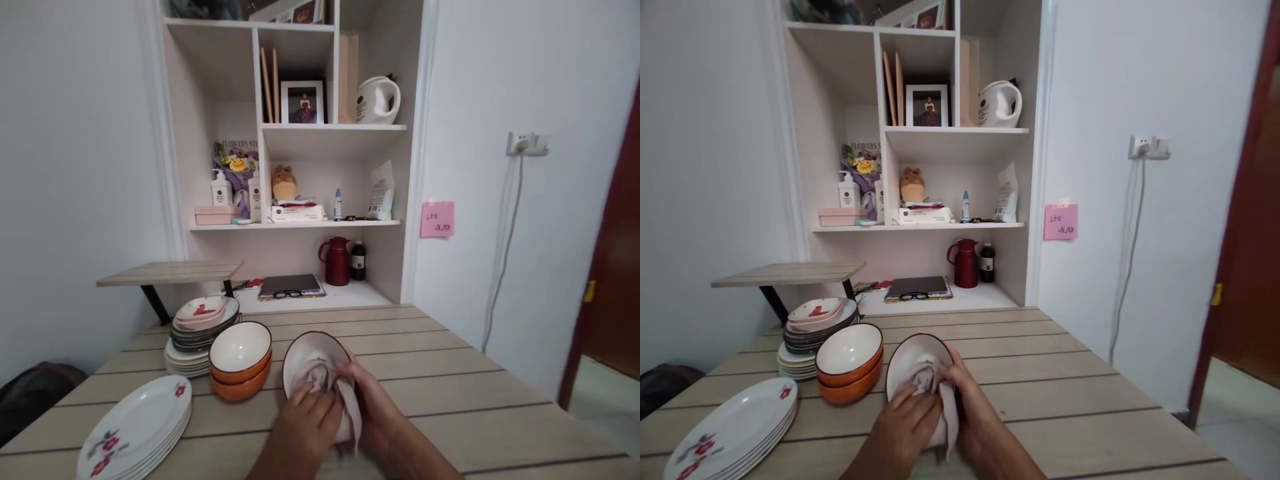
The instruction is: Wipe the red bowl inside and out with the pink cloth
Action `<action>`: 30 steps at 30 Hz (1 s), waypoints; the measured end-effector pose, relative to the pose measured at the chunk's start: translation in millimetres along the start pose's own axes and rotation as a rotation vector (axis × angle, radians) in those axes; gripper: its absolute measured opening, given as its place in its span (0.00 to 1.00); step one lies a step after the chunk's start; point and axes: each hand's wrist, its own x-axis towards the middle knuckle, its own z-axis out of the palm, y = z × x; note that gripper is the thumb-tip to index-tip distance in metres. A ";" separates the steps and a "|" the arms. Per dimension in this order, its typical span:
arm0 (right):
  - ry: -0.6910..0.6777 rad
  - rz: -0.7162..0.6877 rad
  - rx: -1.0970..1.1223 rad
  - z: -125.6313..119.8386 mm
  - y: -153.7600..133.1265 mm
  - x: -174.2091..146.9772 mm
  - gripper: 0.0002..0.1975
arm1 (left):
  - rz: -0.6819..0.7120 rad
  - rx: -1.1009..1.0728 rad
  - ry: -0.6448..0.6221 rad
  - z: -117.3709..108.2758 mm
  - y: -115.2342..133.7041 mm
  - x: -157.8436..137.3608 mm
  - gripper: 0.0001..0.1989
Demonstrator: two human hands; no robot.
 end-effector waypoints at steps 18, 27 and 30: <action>-0.031 -0.042 -0.067 9.1 10.3 -4.2 0.53 | -0.092 0.154 -0.004 -6.3 -1.3 -1.8 0.22; 0.048 -0.065 -0.124 -4.6 -19.4 -4.6 0.32 | -0.006 -0.022 -0.111 -6.7 1.9 2.0 0.19; 0.042 -0.055 -0.236 -9.7 -33.0 -10.7 0.33 | -0.013 0.047 -0.125 -5.5 1.0 -0.4 0.17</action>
